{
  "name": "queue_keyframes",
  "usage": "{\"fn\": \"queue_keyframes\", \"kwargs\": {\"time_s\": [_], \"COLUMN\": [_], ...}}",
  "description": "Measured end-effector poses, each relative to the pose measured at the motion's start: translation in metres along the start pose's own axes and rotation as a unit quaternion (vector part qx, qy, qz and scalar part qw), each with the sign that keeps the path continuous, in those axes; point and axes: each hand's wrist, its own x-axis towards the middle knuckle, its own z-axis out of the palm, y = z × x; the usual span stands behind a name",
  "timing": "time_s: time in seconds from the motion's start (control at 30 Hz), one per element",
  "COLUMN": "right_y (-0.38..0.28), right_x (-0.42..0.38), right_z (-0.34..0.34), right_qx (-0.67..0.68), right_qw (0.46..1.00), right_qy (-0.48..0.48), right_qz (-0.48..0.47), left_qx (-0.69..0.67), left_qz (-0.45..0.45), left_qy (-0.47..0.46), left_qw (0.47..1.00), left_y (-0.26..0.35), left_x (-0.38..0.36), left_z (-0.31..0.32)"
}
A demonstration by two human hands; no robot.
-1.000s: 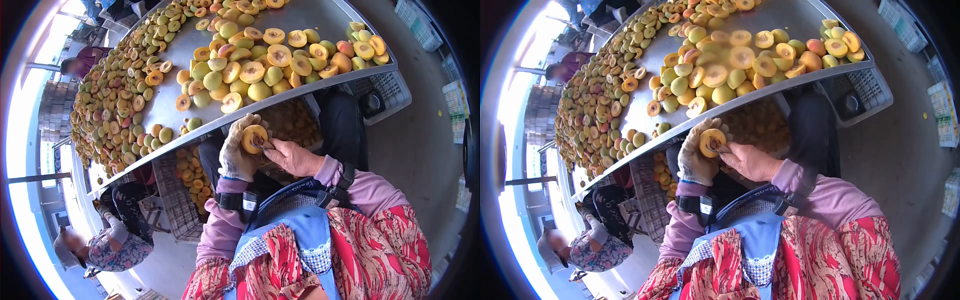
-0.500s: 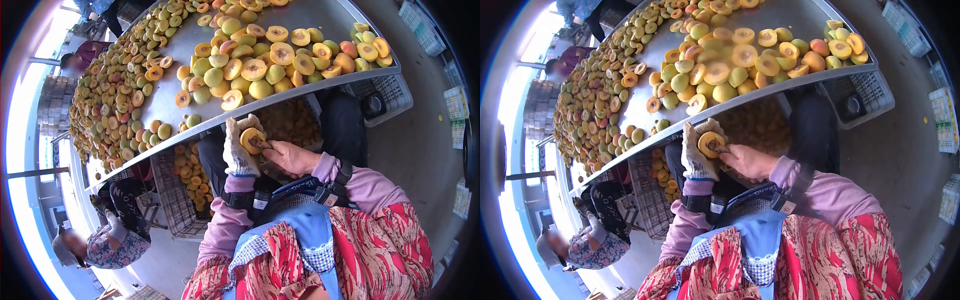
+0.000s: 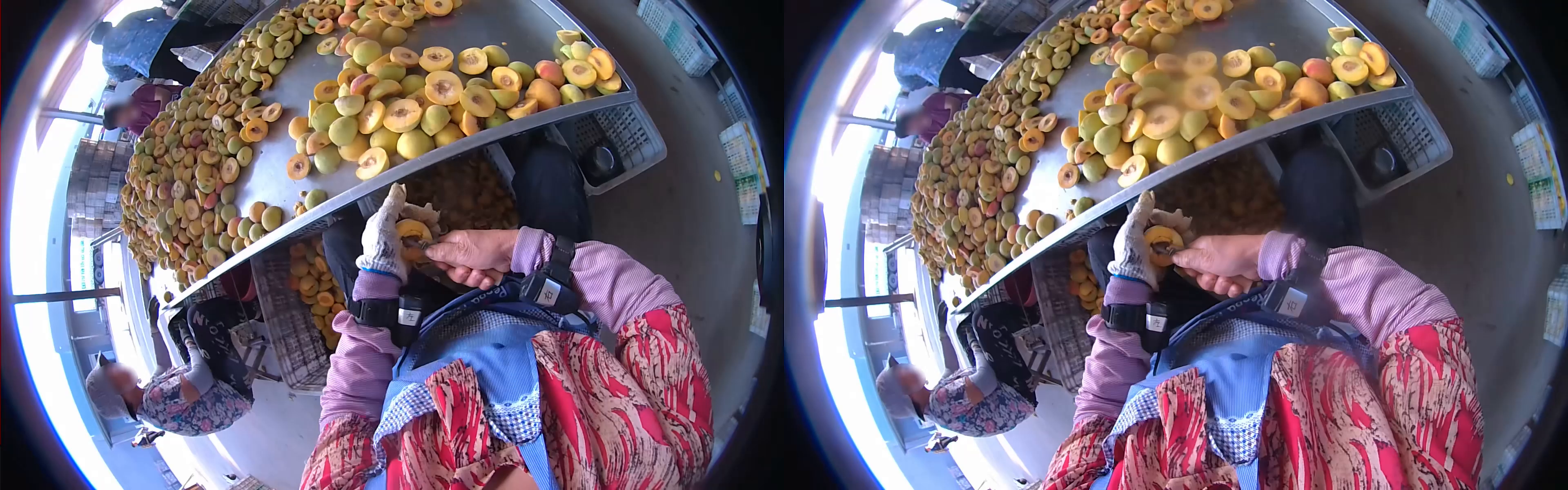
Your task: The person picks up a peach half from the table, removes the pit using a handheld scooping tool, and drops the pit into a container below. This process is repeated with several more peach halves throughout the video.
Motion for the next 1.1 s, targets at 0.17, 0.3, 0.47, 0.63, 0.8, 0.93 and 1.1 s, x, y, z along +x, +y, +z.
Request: {"fn": "queue_keyframes", "kwargs": {"time_s": [0.17, 0.3, 0.47, 0.63, 0.8, 0.93, 1.1], "right_y": [-0.006, -0.002, 0.006, 0.011, 0.018, 0.015, 0.026], "right_x": [-0.008, -0.004, 0.0, 0.001, 0.004, 0.003, -0.003], "right_z": [0.001, 0.0, -0.008, -0.008, -0.012, -0.008, 0.002], "right_qx": [-0.044, -0.058, 0.068, 0.179, 0.204, 0.22, 0.197], "right_qw": [0.999, 0.998, 0.995, 0.973, 0.964, 0.964, 0.961], "right_qy": [0.001, 0.015, -0.074, -0.147, -0.16, -0.127, -0.148], "right_qz": [0.01, 0.027, 0.009, -0.027, -0.048, -0.08, -0.128], "left_qx": [0.154, 0.149, -0.022, -0.057, -0.089, -0.199, -0.388], "left_qz": [0.093, 0.043, 0.058, 0.064, 0.074, 0.071, 0.074], "left_qy": [-0.016, -0.006, 0.001, -0.04, -0.03, -0.015, -0.033], "left_qw": [0.984, 0.988, 0.998, 0.996, 0.993, 0.977, 0.918], "left_y": [0.0, 0.009, -0.007, -0.004, -0.012, -0.01, -0.005], "left_x": [-0.015, -0.019, -0.009, -0.011, -0.005, 0.002, 0.033], "left_z": [0.003, 0.005, 0.005, 0.008, 0.012, 0.025, 0.008]}}
